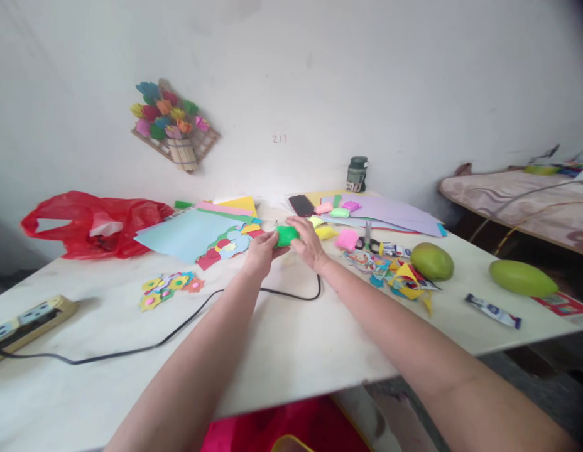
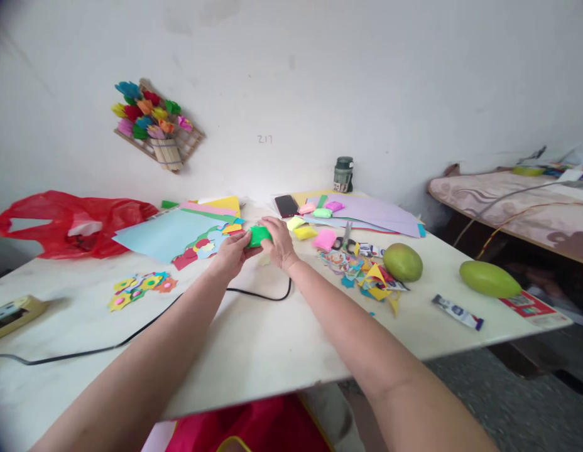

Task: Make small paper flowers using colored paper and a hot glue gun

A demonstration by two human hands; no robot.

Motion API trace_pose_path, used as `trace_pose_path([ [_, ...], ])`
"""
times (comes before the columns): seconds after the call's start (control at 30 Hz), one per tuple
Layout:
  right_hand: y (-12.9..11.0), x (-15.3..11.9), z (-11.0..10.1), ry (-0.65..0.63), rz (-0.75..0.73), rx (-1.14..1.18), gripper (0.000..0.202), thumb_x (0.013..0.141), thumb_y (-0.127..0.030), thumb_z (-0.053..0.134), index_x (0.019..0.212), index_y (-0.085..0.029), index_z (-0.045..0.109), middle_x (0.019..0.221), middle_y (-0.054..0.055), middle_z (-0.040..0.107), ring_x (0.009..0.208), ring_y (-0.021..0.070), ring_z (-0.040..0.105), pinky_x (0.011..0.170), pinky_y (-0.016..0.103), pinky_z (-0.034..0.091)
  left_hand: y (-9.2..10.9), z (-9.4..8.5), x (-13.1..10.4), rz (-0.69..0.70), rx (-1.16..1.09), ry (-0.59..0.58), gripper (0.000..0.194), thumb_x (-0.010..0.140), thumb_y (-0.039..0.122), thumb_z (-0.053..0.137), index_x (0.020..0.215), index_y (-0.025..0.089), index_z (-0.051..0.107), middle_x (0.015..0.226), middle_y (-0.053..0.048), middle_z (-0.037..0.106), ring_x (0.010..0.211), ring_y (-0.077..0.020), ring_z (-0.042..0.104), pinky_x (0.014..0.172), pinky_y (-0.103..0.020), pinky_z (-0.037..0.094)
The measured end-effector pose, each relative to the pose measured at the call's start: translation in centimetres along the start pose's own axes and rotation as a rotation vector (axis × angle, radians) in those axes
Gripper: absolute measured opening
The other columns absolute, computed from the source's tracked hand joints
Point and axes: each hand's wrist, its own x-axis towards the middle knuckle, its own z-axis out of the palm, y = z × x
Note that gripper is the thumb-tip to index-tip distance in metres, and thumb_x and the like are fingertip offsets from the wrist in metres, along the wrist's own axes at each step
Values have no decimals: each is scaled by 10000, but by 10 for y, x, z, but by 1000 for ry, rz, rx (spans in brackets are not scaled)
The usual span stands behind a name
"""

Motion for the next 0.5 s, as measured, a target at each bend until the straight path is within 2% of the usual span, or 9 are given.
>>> trace_pose_path([
  [0.1,-6,10,-3,-63,344,229,393,724,-193,436,1070,-151,617,1090,74,609,992,179,554,895,303,413,1,-8,-1,20,110,-70,301,668,349,676,838,103,633,778,-58,655,758,-164,631,753,-341,537],
  [0.17,-8,14,-3,-142,481,351,316,705,-193,477,956,-150,664,944,45,662,898,161,591,824,266,444,2,-12,-3,38,182,-73,339,652,374,686,846,100,644,776,-58,657,748,-165,631,745,-336,536],
  [0.3,-11,12,0,-153,601,545,188,670,-177,552,799,-137,683,744,15,671,738,137,605,727,245,465,1,-18,-5,49,223,-38,398,606,395,717,862,97,652,746,-56,663,717,-171,638,715,-334,532],
  [0.5,-13,3,3,-115,639,695,113,664,-137,578,743,-133,659,687,-1,649,641,98,570,690,232,451,0,-23,-6,30,222,-36,419,555,391,751,833,92,654,718,-58,671,690,-173,645,709,-324,524],
])
